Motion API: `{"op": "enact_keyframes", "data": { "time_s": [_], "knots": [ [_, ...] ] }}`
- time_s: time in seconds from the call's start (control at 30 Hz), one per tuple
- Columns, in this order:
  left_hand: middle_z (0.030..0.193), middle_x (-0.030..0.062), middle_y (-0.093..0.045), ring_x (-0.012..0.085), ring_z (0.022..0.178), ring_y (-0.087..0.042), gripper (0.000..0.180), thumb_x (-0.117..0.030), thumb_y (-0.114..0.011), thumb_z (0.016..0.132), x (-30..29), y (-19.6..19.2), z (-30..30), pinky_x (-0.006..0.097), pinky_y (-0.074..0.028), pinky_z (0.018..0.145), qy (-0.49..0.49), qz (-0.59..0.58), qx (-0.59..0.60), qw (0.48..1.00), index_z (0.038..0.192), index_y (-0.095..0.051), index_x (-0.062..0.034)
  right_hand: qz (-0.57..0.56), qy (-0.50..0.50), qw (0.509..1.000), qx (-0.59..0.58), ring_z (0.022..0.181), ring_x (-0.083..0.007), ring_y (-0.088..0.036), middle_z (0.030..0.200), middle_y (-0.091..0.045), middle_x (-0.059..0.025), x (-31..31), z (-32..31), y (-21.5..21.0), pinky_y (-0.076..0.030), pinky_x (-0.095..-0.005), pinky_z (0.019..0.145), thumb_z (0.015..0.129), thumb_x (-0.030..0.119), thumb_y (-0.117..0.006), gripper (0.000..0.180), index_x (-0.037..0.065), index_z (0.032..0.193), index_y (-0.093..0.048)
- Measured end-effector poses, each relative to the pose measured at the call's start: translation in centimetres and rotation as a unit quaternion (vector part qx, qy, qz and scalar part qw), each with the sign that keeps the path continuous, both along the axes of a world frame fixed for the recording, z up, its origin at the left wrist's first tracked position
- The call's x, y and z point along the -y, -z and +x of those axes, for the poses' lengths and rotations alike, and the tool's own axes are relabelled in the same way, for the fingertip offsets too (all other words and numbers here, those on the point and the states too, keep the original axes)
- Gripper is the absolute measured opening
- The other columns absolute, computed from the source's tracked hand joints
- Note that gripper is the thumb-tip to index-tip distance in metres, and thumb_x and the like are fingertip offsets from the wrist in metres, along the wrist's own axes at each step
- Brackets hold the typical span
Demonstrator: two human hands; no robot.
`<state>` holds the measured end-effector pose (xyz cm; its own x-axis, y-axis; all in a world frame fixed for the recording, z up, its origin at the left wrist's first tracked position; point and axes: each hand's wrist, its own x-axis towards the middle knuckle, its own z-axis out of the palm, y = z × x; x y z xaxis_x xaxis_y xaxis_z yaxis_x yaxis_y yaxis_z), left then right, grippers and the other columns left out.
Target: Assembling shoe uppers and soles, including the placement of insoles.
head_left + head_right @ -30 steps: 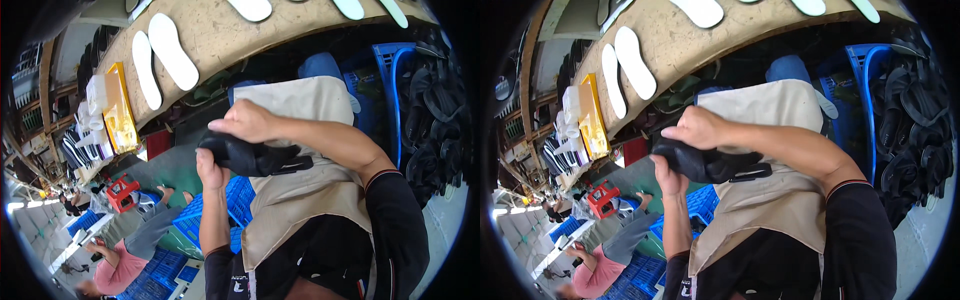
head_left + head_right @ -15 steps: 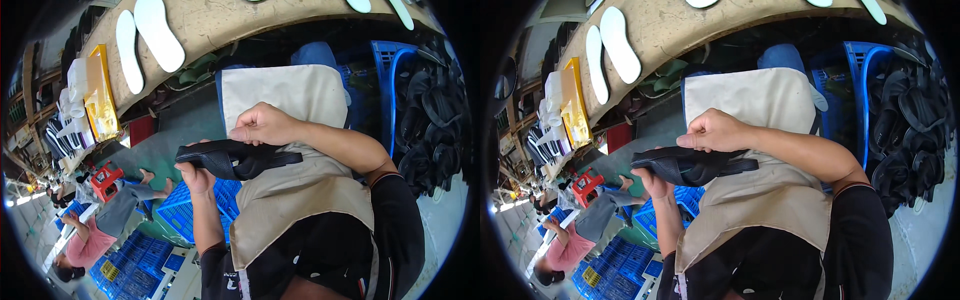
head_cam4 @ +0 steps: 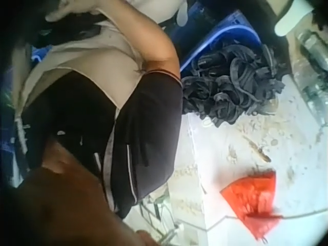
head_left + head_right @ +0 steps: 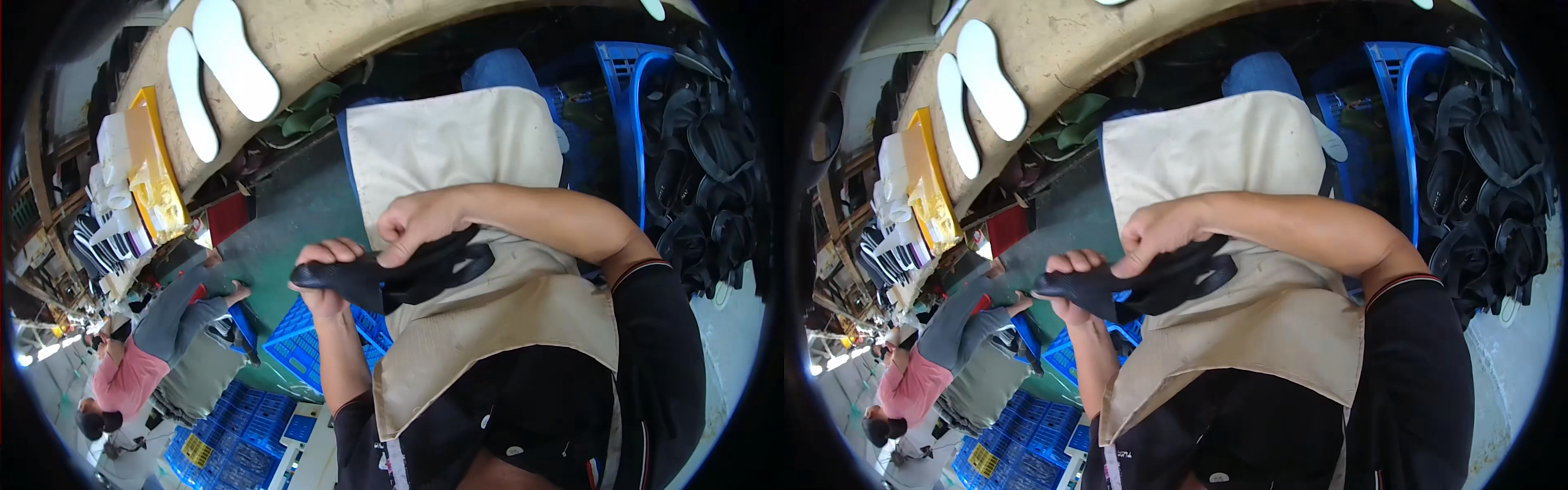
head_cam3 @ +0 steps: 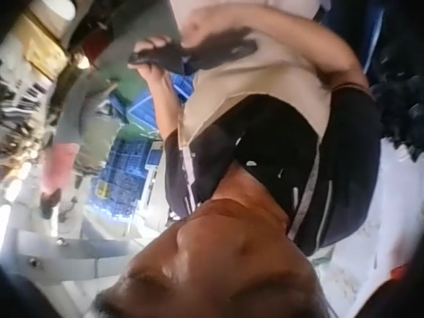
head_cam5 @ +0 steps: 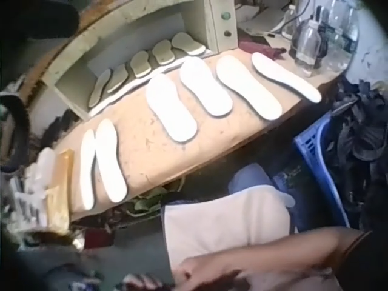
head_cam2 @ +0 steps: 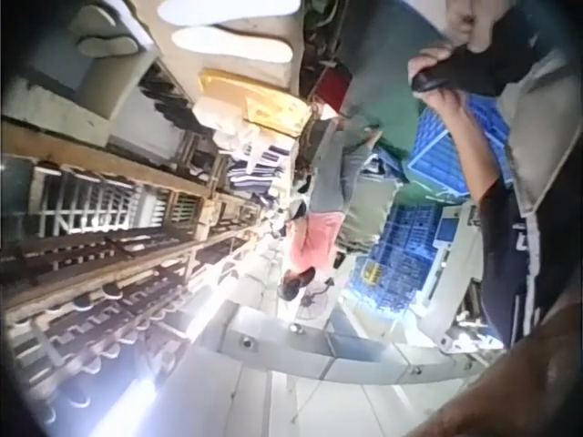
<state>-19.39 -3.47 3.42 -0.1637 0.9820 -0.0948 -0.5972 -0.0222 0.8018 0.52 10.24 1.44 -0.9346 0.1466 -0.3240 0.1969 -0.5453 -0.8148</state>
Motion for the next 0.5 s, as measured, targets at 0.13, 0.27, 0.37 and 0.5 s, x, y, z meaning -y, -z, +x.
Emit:
{"op": "enact_keyframes", "data": {
  "time_s": [0.13, 0.27, 0.37, 0.5],
  "knots": [
    [0.110, 0.0178, -0.067, 0.0309, 0.103, -0.063, 0.052, -0.050, -0.053, 0.102, -1.9, -1.4, 0.8, 0.039, -0.050, 0.093, 0.072, 0.051, -0.034, 0.996, 0.116, -0.063, -0.0008, 0.015, -0.039, 0.999, -0.011, 0.064, -0.0092, -0.052, 0.073, -0.059, -0.0007, -1.5, 1.6, 0.2, -0.043, -0.0236, 0.058, 0.091, 0.032, -0.073, 0.026, 0.006, 0.093, -0.066],
    [0.097, 0.0162, -0.069, 0.0250, 0.097, -0.064, 0.045, -0.037, -0.050, 0.104, -6.8, -5.0, 4.0, 0.037, -0.051, 0.090, -0.010, -0.058, -0.109, 0.992, 0.120, -0.063, 0.0033, 0.044, 0.265, 0.949, -0.162, 0.081, -0.0144, -0.060, 0.090, -0.064, -0.0050, -4.5, 1.5, -6.6, -0.049, -0.0271, 0.073, 0.088, 0.032, -0.074, 0.042, 0.004, 0.118, -0.063],
    [0.089, 0.0132, -0.068, 0.0201, 0.086, -0.064, 0.042, -0.032, -0.052, 0.103, -8.9, -5.8, 4.6, 0.034, -0.053, 0.083, 0.031, -0.158, -0.027, 0.987, 0.119, -0.064, 0.0054, 0.239, 0.144, 0.960, -0.009, 0.091, -0.0170, -0.061, 0.102, -0.064, -0.0073, -5.9, 2.7, -8.7, -0.049, -0.0298, 0.082, 0.089, 0.030, -0.073, 0.052, 0.003, 0.129, -0.056],
    [0.086, 0.0106, -0.068, 0.0172, 0.078, -0.063, 0.038, -0.028, -0.054, 0.102, -10.5, -6.8, 3.5, 0.031, -0.054, 0.077, 0.088, -0.193, -0.107, 0.971, 0.112, -0.067, 0.0062, 0.288, 0.121, 0.949, 0.044, 0.093, -0.0175, -0.061, 0.106, -0.066, -0.0086, -5.8, 3.3, -8.2, -0.050, -0.0307, 0.084, 0.089, 0.029, -0.071, 0.052, 0.002, 0.130, -0.056]
  ]
}}
